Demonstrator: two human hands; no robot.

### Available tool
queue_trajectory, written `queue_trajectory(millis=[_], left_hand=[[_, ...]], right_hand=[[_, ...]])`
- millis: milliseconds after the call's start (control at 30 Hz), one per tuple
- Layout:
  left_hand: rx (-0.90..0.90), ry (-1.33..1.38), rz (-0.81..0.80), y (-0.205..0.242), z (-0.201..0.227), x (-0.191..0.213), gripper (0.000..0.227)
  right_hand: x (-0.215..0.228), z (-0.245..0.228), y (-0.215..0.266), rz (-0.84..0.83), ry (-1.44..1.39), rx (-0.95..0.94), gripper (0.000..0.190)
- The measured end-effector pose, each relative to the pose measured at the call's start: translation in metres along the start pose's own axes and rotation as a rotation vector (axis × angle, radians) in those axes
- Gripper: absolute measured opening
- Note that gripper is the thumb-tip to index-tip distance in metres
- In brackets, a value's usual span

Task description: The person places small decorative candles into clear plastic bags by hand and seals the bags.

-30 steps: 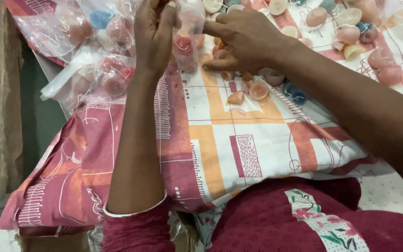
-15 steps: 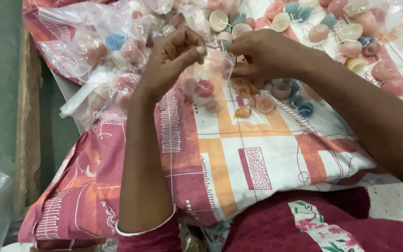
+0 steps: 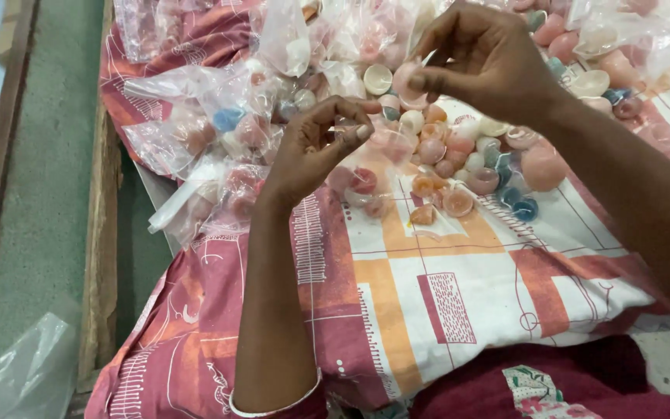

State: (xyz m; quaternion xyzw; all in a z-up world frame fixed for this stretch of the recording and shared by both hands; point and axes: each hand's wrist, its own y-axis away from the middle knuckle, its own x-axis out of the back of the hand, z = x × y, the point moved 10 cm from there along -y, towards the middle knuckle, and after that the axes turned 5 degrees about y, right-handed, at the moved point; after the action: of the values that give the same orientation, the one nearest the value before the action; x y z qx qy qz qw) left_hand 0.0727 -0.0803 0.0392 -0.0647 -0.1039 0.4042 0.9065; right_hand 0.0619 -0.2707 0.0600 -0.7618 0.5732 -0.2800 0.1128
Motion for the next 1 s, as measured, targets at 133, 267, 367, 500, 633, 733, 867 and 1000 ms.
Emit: queue_trajectory(millis=[133, 267, 367, 500, 633, 733, 867, 1000], left_hand=[[0.003, 0.016, 0.005, 0.001, -0.003, 0.004, 0.015], [-0.033, 0.000, 0.040, 0.002, 0.002, 0.011, 0.016], [-0.052, 0.044, 0.046, 0.003, -0.006, 0.015, 0.017], [-0.036, -0.053, 0.108, 0.003, -0.007, 0.022, 0.017], [0.055, -0.129, 0.205, 0.005, -0.010, 0.032, 0.019], [0.026, -0.061, 0.196, 0.004, -0.022, 0.038, 0.014], [-0.003, -0.003, 0.223, 0.008, -0.011, 0.044, 0.018], [0.024, -0.031, 0.257, 0.008, 0.001, 0.043, 0.027]], right_hand=[[-0.041, -0.020, 0.006, -0.084, 0.043, 0.037, 0.026], [-0.044, -0.008, 0.007, -0.124, 0.310, -0.044, 0.020], [-0.059, -0.017, 0.008, -0.250, 0.140, 0.050, 0.026], [-0.057, -0.043, 0.008, -0.191, 0.435, 0.260, 0.024], [-0.044, -0.031, 0.004, -0.146, 0.375, 0.109, 0.022], [-0.036, 0.016, 0.005, -0.174, 0.315, -0.280, 0.024], [-0.027, 0.012, 0.002, -0.140, 0.133, -0.241, 0.020], [-0.023, 0.027, 0.004, -0.137, 0.119, -0.342, 0.021]])
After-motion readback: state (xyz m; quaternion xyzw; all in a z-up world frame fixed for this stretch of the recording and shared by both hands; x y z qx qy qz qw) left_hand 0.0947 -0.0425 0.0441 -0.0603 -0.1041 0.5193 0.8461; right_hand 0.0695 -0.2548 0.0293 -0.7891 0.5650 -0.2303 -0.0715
